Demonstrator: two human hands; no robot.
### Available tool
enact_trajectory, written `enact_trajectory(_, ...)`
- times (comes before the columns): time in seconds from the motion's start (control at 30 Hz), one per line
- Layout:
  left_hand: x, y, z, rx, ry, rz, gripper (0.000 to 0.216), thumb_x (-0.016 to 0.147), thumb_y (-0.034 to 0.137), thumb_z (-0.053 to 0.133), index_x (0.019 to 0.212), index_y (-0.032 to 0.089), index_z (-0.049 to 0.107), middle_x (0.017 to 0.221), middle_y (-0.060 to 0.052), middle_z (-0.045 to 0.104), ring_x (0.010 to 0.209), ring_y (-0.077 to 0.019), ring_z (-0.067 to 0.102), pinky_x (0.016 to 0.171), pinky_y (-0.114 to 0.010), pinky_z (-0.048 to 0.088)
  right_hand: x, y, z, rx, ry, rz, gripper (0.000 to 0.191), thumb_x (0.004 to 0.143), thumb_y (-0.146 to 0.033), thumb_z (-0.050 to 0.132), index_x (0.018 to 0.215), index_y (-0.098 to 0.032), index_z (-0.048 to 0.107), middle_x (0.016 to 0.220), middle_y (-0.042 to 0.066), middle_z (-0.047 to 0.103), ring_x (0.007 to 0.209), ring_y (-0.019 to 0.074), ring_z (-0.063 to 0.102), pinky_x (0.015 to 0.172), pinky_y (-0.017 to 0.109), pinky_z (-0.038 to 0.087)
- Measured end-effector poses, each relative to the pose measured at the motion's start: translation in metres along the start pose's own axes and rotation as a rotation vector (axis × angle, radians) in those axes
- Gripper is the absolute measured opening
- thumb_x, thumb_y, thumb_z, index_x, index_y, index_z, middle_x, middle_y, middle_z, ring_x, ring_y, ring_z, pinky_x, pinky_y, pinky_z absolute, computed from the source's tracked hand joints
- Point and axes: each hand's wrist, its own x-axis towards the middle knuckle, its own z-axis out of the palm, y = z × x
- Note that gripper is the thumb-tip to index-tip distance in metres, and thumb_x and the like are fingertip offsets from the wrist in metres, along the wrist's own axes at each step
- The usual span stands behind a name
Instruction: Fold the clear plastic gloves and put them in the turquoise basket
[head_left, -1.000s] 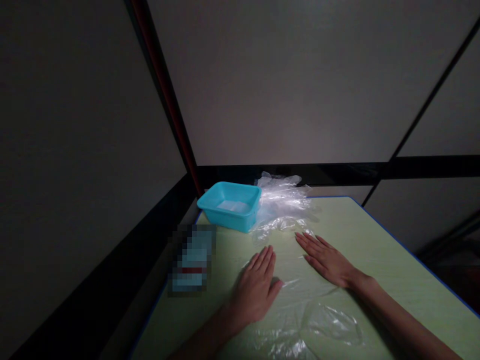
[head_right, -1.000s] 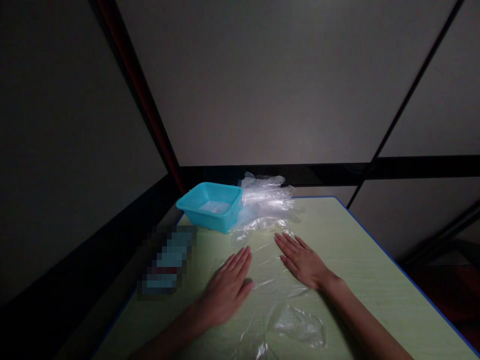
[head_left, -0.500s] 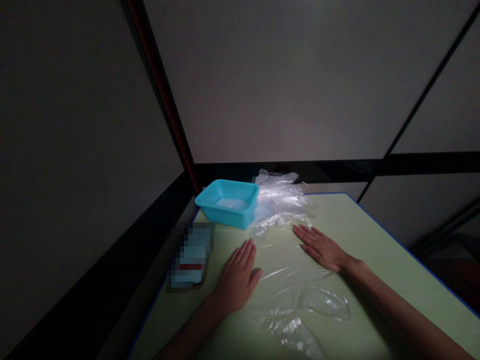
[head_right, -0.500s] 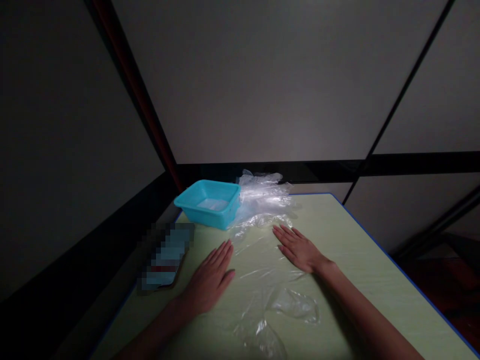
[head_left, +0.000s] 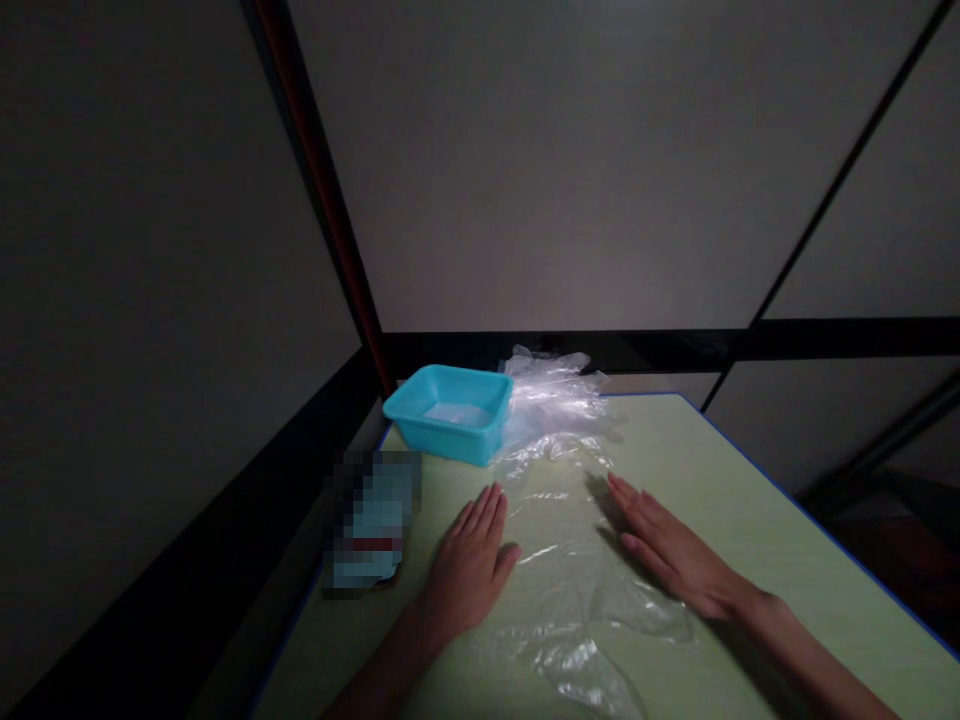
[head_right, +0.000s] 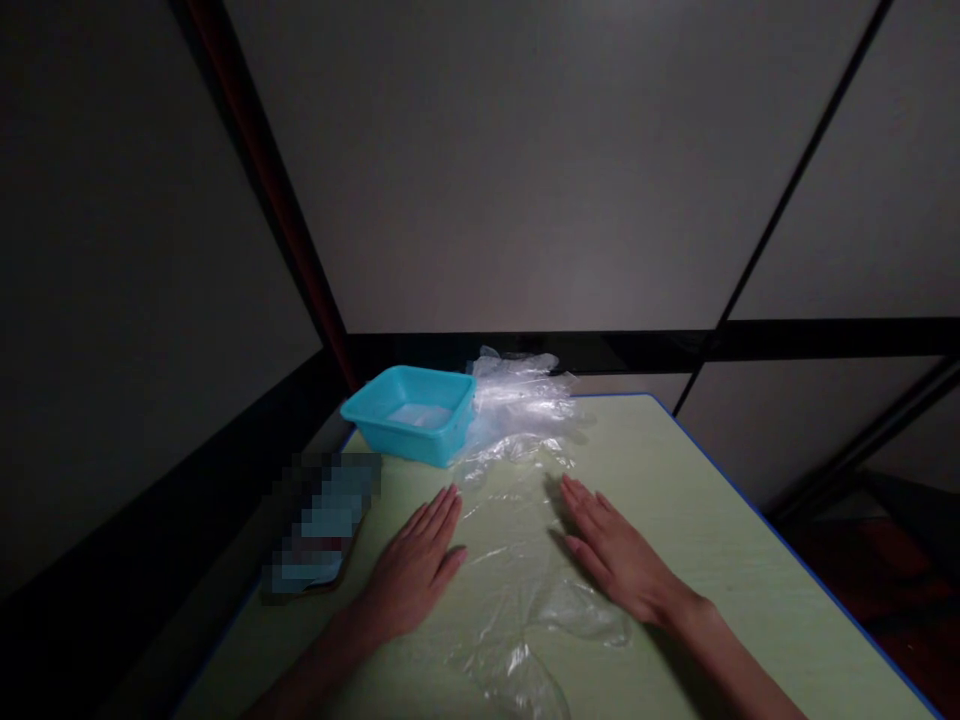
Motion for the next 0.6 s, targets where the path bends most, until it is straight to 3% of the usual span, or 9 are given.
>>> enact_trajectory(0.1,0.000,0.000,-0.001,-0.001,-0.010,-0.005,0.053,0.088,0.038,0.033,0.131,0.008,0.028,0.139,-0.013,0.027,0.129,-0.0211,0.021,0.103,-0.037,0.026,0.005,-0.012,0.009,-0.032,-0.025,-0.044,0.057,0.091,-0.041,0.026,0.138,-0.026,-0.002,0.144,0.002,0.007,0.130,0.0221,0.011,0.105,0.044,0.018)
enact_trajectory(0.27,-0.001,0.000,-0.003,-0.008,-0.030,0.003,0.054,0.088,0.040,0.033,0.132,0.008,0.027,0.139,-0.013,0.026,0.129,-0.0207,0.020,0.104,-0.037,0.025,0.005,0.003,0.023,-0.093,-0.015,-0.028,0.056,0.091,-0.039,0.026,0.138,-0.022,0.000,0.143,0.004,0.010,0.130,0.0211,0.013,0.105,0.045,0.019)
enact_trajectory(0.6,-0.001,-0.002,-0.007,-0.039,-0.089,-0.009,0.059,0.086,0.038,0.038,0.134,0.008,0.021,0.142,-0.013,0.017,0.130,-0.0216,0.011,0.105,-0.039,0.021,0.000,0.010,0.022,-0.119,0.013,-0.031,0.055,0.091,-0.038,0.026,0.139,-0.022,0.002,0.143,0.003,0.014,0.130,0.0201,0.015,0.105,0.043,0.021)
